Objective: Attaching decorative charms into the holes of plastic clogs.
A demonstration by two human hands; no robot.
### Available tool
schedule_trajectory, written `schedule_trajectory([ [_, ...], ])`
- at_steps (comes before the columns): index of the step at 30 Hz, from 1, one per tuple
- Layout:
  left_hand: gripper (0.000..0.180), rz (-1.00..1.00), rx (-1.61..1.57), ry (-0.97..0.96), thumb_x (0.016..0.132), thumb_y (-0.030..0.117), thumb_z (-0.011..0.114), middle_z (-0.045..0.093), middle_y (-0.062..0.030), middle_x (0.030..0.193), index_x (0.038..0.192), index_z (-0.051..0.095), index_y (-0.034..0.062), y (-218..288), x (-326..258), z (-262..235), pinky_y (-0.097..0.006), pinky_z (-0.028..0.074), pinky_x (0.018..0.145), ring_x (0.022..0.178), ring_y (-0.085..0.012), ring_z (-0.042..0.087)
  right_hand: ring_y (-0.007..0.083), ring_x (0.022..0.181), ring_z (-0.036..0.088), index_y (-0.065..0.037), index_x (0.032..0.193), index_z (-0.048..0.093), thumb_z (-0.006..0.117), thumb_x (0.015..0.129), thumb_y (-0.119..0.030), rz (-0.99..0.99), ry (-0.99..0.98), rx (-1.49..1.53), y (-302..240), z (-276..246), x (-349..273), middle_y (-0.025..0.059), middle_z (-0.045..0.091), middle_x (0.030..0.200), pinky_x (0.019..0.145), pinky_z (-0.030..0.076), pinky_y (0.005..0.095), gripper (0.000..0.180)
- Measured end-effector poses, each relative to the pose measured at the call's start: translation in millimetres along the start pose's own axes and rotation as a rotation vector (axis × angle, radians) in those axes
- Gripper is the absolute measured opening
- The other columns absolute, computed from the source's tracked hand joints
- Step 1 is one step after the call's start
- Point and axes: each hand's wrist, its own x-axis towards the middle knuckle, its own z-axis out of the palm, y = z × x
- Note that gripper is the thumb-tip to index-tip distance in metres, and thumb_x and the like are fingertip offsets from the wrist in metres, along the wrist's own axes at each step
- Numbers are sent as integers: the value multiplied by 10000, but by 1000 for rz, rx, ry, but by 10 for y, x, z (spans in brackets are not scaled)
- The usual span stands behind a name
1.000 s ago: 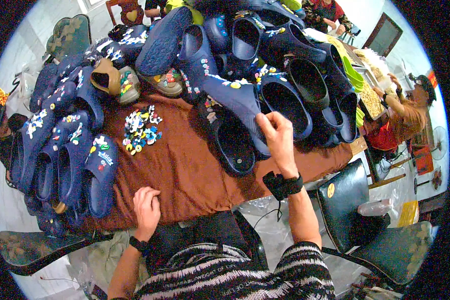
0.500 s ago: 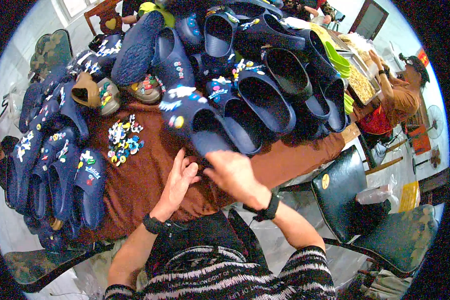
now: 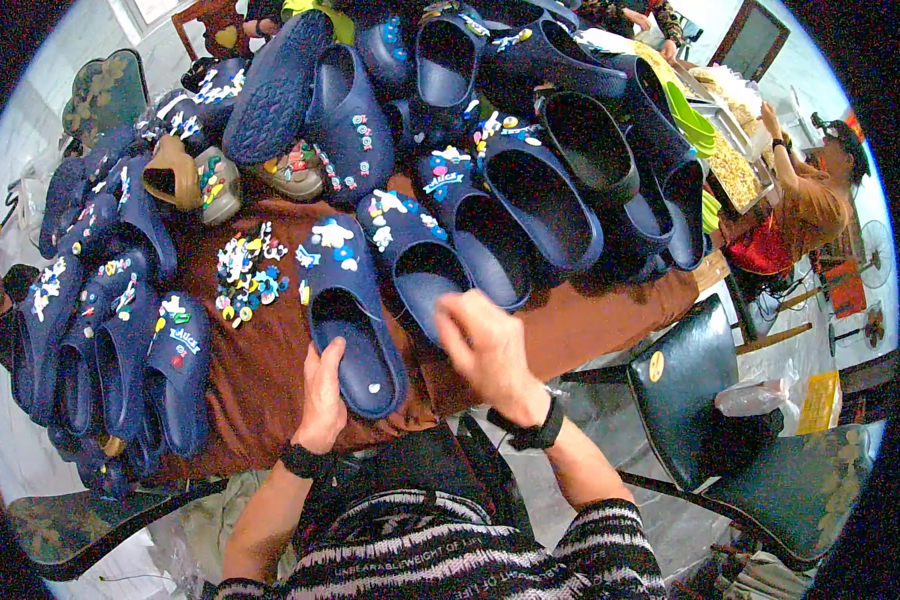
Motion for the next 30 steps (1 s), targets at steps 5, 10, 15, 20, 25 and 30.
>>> schedule_trajectory([
  [5,480,16,31,-3,997,260,613,594,-117,1257,1364,488,-23,-64,-127,-159,-333,498,952,1075,-191,597,363,856,668,-56,1216,581,691,920,-198,253,-55,-159,602,50,64,181,657,996,736,534,449,346],
  [10,535,80,127,46,1002,319,597,592,-132,1260,1384,475,-35,-196,-110,-230,-352,455,996,1127,-220,567,390,851,674,-46,1155,577,691,924,-238,192,-74,-266,702,191,252,204,672,996,714,529,472,322],
  [15,543,120,176,48,1012,340,582,590,-136,1267,1387,469,-37,-201,-109,-217,-350,457,995,1126,-219,567,407,754,688,-45,939,565,695,919,-258,158,-177,-468,776,254,516,189,704,836,633,523,501,250],
  [20,562,116,172,66,1007,339,592,586,-146,1288,1405,460,-35,-249,-96,-200,-348,455,1001,1142,-227,568,401,685,668,-48,840,567,670,914,-236,-13,-168,-452,705,305,549,181,668,740,590,509,488,227],
  [25,600,147,208,82,996,347,608,579,-162,1315,1416,444,-50,-209,-121,-190,-361,449,1018,1176,-242,559,410,677,659,-46,836,550,668,915,-248,20,-135,-354,564,376,504,191,659,733,591,498,507,247],
  [30,660,181,377,144,994,361,600,556,-233,1358,1435,408,-91,-315,-69,-222,-407,414,1065,1231,-322,543,427,674,660,-53,905,551,664,928,-270,67,-196,-421,729,465,385,203,678,734,600,508,529,246],
])
